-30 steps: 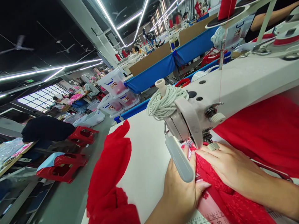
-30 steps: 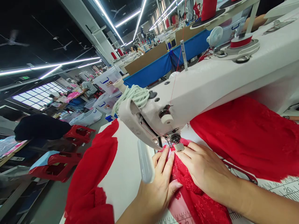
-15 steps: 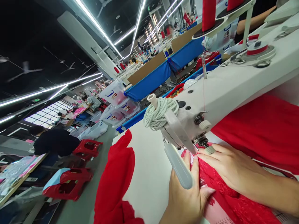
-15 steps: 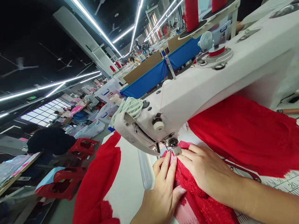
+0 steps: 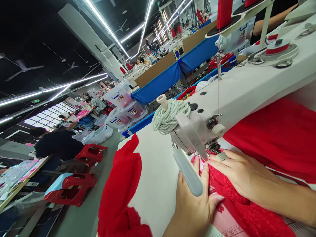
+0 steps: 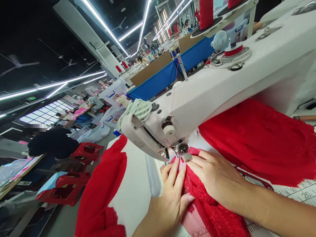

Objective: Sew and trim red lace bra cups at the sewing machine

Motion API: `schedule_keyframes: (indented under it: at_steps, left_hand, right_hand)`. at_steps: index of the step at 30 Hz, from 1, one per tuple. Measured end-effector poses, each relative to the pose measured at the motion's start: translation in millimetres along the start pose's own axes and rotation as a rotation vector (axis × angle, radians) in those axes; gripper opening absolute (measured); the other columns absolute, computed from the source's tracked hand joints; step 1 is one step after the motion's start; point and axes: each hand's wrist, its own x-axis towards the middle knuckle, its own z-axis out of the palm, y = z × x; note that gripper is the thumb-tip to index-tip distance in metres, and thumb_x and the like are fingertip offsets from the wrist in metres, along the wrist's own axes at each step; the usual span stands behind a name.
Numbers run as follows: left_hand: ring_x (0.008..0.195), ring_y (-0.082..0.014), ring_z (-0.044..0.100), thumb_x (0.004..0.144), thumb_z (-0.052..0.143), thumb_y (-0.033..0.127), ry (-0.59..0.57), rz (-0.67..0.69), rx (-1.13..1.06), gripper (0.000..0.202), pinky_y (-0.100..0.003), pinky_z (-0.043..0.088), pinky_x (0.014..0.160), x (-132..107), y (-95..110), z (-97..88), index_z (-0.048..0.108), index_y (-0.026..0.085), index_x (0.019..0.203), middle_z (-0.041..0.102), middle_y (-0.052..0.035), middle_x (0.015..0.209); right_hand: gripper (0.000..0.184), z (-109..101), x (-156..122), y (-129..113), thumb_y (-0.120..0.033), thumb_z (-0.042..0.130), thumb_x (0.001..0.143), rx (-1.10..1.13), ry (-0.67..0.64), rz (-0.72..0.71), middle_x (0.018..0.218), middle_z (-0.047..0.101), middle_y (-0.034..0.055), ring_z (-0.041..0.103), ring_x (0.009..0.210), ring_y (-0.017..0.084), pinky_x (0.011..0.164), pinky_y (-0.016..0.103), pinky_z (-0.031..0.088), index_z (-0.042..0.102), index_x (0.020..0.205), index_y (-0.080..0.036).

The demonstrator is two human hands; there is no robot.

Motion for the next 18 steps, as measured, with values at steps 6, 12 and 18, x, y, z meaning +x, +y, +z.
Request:
schedule_keyframes:
  at_steps: [6, 12, 18]
  left_hand:
    - [0.130, -0.0366, 0.043, 0.089, 0.035, 0.065, 0.007, 0.014, 0.015, 0.080, -0.052, 0.045, 0.099, 1.7, -1.2, -3.4, 0.032, 0.012, 0.149, 0.041, -0.0189, 0.149]
    - [0.131, -0.0346, 0.042, 0.090, 0.036, 0.064, 0.006, -0.041, -0.021, 0.074, -0.051, 0.042, 0.104, 0.3, -0.4, -3.1, 0.034, 0.019, 0.148, 0.039, -0.0139, 0.151]
    - [0.131, -0.0350, 0.043, 0.089, 0.037, 0.065, 0.011, -0.019, -0.036, 0.075, -0.054, 0.040, 0.105, 1.8, -0.7, -6.7, 0.036, 0.016, 0.147, 0.040, -0.0157, 0.150]
  right_hand:
    - [0.042, -2.6, 0.5, 0.4, 0.002, 0.039, 0.065, 0.054, -0.017, 0.002, 0.080, 0.070, 0.0051, 0.059, 0.072, 0.023, 0.053, 0.031, 0.049, 0.069, 0.084, -0.020]
    - [0.041, -4.1, 2.6, 1.0, 0.001, 0.037, 0.069, 0.086, -0.053, 0.016, 0.072, 0.063, 0.0050, 0.053, 0.068, 0.023, 0.051, 0.031, 0.042, 0.069, 0.087, -0.018]
    - [0.041, -2.2, -0.1, 0.9, 0.002, 0.039, 0.074, 0.152, -0.119, 0.058, 0.079, 0.064, 0.0049, 0.052, 0.071, 0.023, 0.055, 0.031, 0.043, 0.067, 0.098, -0.016]
